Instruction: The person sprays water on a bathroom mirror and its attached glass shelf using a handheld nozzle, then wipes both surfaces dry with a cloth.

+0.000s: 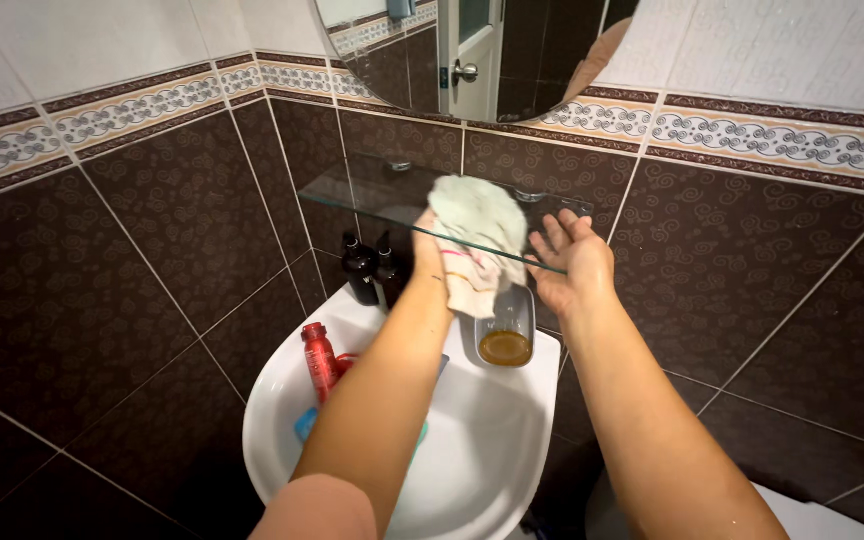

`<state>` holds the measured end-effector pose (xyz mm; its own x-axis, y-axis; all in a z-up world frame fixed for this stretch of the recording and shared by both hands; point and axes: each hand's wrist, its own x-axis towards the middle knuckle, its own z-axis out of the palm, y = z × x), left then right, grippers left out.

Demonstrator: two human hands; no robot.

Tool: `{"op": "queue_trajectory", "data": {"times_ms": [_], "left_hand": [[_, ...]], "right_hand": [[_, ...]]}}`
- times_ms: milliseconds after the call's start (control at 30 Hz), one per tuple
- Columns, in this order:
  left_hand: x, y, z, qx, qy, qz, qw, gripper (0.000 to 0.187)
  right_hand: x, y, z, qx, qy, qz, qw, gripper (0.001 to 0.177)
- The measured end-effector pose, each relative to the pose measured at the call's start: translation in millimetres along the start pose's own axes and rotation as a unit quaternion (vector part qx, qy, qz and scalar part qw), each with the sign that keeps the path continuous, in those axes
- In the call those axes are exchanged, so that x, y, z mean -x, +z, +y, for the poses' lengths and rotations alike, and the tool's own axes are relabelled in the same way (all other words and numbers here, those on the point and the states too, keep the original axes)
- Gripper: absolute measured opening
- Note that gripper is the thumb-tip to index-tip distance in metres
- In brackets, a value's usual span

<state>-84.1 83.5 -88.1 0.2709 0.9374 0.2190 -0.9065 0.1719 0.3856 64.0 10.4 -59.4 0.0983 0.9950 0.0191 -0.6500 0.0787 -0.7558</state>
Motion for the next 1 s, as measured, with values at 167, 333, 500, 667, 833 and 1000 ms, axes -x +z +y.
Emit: {"op": "queue_trajectory", "data": {"times_ms": [167, 333, 500, 667, 833, 1000], "left_hand": [[3.9, 1.5, -29.2, 0.043, -0.009, -0.064, 0.997, 0.036], [3.9, 6.1, -42.7, 0.052, 0.011, -0.026, 0.998, 0.036], [4.3, 11.0, -59.5, 0.06, -0.005, 0.004, 0.998, 0.036], [14.9, 24.5, -71.9, 0.091, -0.02, -0.001, 0.996, 0.036], [11.0, 19.8, -79.6, 0.097, -0.03, -0.011, 0.995, 0.035], [-7.5, 7.6, -95.7, 0.108, -0.019, -0.05, 0.993, 0.027]], "right_hand": [[14.7, 12.9, -8.1, 0.062, 0.029, 0.095, 0.993, 0.051], [10.1, 9.7, -6.4, 0.069, -0.006, 0.139, 0.988, 0.057], [6.3, 9.7, -5.3, 0.087, -0.001, 0.16, 0.983, 0.056], [2.6, 8.1, -5.8, 0.031, 0.014, 0.166, 0.986, 0.049], [-11.1, -6.2, -0.2, -0.028, -0.036, 0.103, 0.994, 0.035], [-11.0, -15.1, -11.7, -0.038, -0.026, 0.066, 0.997, 0.032]]}}
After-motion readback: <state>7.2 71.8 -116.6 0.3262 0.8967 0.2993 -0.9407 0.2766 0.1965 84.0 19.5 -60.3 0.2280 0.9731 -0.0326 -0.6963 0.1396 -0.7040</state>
